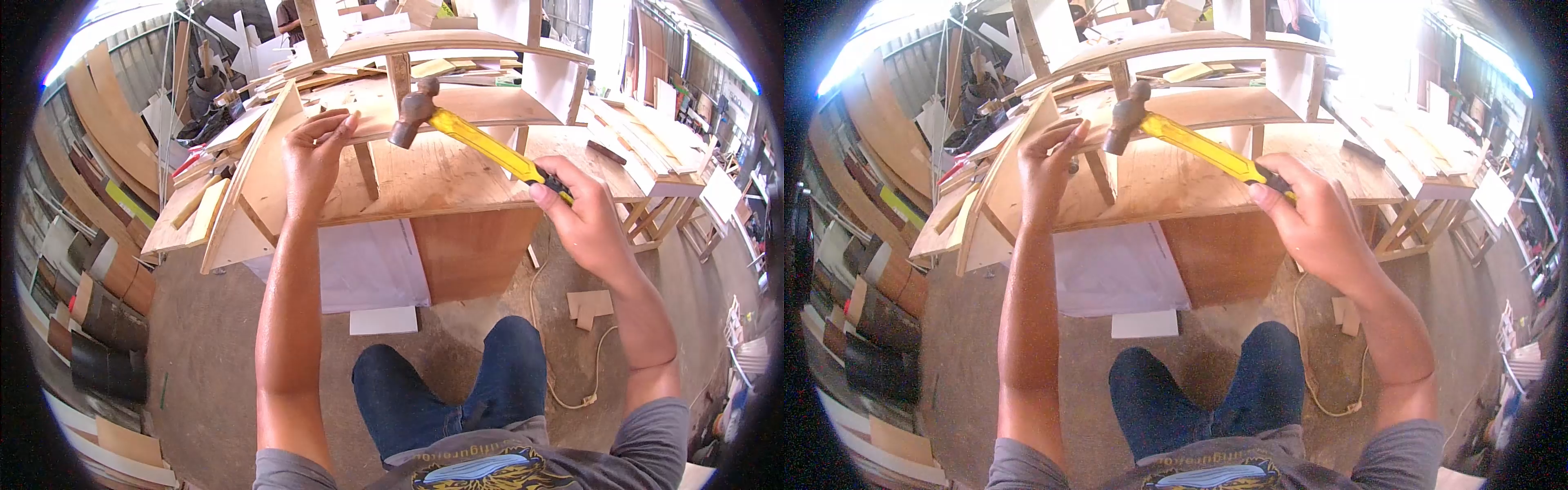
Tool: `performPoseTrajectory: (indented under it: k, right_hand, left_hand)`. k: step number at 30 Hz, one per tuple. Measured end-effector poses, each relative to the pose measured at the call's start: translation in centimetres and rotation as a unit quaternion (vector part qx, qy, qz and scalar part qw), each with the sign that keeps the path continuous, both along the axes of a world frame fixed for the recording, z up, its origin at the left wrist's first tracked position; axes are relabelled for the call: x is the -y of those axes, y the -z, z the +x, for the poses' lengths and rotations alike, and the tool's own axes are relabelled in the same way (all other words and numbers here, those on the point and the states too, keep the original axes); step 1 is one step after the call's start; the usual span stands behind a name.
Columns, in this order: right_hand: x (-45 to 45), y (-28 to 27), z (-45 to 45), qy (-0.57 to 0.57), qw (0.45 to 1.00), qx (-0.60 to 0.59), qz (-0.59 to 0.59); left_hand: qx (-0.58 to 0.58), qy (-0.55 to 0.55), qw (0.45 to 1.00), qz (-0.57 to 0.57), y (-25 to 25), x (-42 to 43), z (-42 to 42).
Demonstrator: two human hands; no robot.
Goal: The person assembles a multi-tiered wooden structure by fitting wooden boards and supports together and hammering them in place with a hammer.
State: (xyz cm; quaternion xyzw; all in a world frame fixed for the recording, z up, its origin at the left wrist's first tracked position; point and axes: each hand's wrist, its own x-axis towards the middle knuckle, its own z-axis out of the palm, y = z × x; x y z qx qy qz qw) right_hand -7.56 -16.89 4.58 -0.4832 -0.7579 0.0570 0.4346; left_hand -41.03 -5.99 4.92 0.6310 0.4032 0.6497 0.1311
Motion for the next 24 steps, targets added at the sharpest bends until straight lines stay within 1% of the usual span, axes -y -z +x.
performPoseTrajectory:
  k: [2, 5, 8, 11, 14, 17, 20, 22, 24]
  right_hand:
    - [-0.3, -0.6, -0.9, 0.007, 0.999, 0.031, 0.009]
    - [-0.7, -0.8, -1.8, 0.015, 0.997, 0.057, 0.046]
    - [-0.8, -1.4, -3.0, 0.046, 0.984, 0.113, 0.128]
    - [-0.8, -2.1, -4.8, 0.062, 0.968, 0.132, 0.202]
    - [-1.4, -3.0, -5.5, 0.048, 0.983, 0.146, 0.104]
    - [-2.1, -3.7, -5.9, -0.005, 0.994, 0.110, -0.004]
    - [-3.6, -3.6, -6.2, -0.078, 0.994, 0.048, -0.062]
    - [-5.5, -2.6, -6.3, -0.096, 0.994, 0.051, 0.002]
    - [-5.8, -2.2, -6.3, -0.075, 0.994, 0.069, 0.035]
  left_hand:
    - [-0.014, 0.009, 1.000, 0.019, 0.0, -0.4, -0.3]
    - [-0.028, 0.011, 0.999, 0.014, 0.1, -0.7, -0.6]
    - [-0.038, -0.005, 0.999, 0.005, 0.1, -0.6, -0.4]
    - [-0.031, 0.018, 0.999, -0.014, 0.5, -1.6, -1.0]
    - [-0.031, 0.009, 0.999, -0.039, 0.2, -1.2, -0.8]
    - [-0.025, -0.006, 0.997, -0.076, -0.7, 0.1, -0.3]
    - [-0.035, -0.020, 0.995, -0.089, -0.8, -0.1, -1.0]
    - [-0.031, 0.001, 0.995, -0.091, -1.0, 0.1, -1.1]
    - [-0.031, 0.013, 0.995, -0.093, -0.9, 0.1, -1.4]
